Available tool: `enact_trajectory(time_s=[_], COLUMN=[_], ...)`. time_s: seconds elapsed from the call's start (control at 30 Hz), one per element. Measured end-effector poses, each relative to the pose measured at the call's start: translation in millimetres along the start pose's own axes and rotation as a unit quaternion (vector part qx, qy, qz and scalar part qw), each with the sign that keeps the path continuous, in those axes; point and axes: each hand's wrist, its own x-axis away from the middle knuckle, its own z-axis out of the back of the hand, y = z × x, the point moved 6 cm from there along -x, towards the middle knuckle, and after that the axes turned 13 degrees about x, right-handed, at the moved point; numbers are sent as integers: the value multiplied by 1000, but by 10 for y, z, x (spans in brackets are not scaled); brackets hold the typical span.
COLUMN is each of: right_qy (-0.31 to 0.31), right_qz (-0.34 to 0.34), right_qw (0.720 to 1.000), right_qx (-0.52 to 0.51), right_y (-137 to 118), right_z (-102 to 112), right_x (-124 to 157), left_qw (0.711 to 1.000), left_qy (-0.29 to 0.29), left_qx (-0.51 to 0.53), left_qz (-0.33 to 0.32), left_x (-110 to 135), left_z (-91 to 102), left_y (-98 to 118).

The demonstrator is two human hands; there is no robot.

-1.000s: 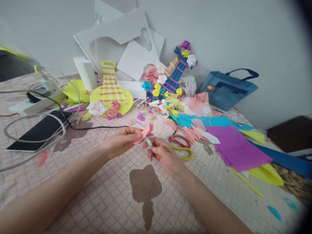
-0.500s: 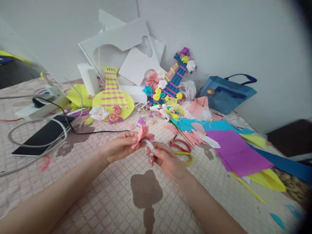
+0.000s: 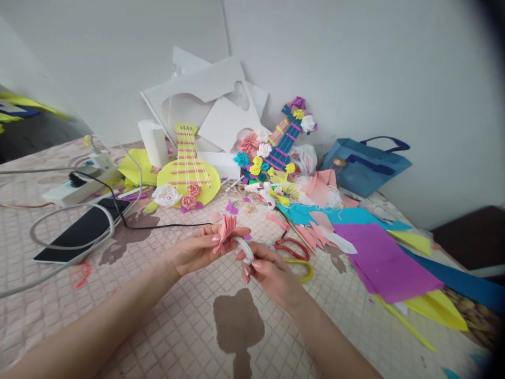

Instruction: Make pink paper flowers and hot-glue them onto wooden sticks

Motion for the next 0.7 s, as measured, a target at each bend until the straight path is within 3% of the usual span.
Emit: enact_trajectory(time_s=[0.4,0.7], right_qy=[15,-9], right_qz=[3,25], right_qw=[1000,993], right_qx=[4,118], right_y=[-17,33], right_z=[-26,-4], right_x=[2,30], left_qw=[999,997], left_qy=[8,8], left_qx=[-51,-70], left_qz=[6,19], left_x=[12,-1], left_z=[-19,-53], left_y=[13,-7])
